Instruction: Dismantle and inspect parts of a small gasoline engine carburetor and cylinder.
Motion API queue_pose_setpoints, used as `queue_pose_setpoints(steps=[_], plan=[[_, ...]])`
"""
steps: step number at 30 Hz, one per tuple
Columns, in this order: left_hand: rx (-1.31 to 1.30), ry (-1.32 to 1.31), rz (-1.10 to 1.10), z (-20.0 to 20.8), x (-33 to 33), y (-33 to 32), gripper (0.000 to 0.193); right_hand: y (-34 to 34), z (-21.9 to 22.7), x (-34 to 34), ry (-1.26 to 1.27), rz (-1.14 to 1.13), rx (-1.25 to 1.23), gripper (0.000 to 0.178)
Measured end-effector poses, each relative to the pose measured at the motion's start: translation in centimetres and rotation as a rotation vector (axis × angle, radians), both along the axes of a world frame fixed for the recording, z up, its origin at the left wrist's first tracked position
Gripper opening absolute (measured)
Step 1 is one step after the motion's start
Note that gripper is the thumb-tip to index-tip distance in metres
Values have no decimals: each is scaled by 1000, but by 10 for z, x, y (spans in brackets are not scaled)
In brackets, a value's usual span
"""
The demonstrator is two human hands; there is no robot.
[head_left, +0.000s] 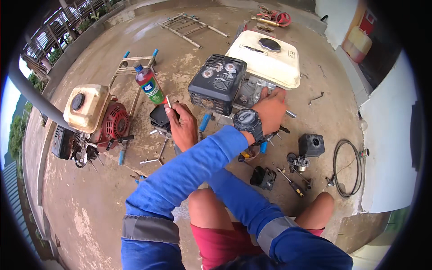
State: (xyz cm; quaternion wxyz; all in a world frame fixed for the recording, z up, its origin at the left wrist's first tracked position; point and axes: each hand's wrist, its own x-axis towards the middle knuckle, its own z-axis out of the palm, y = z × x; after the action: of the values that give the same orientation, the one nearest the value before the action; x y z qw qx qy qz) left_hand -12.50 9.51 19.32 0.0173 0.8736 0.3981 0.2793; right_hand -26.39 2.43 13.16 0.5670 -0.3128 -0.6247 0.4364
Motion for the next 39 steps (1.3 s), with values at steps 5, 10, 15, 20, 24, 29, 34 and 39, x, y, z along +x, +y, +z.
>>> queue_pose_setpoints(steps=[5, 10, 15, 20, 24, 29, 34, 39], plan=[[-35, 229, 97, 23, -14, -12, 34, -54, -8, 47, -191, 159, -8, 22], [-88, 208, 1, 33, -9, -4, 7, -110, -7, 164, -422, 222, -6, 19], [-83, 178, -43, 41, -5, -6, 5, -101, 19, 324, -621, 314, -139, 22], [-104, 221, -12, 44, -6, -10, 5, -36, 38, 413, -794, -94, -60, 18], [-112, 244, 16, 41, -6, -10, 10, 15, 30, 410, -955, -227, 205, 17], [-37, 231, -12, 42, -1, -10, 6, 46, 28, 388, -975, -222, 282, 15], [-71, 283, 18, 41, 0, -12, 10, 60, 20, 372, -974, -198, 317, 14], [-35, 316, 28, 44, 1, -15, 18, 64, 25, 366, -897, -186, 376, 14]])
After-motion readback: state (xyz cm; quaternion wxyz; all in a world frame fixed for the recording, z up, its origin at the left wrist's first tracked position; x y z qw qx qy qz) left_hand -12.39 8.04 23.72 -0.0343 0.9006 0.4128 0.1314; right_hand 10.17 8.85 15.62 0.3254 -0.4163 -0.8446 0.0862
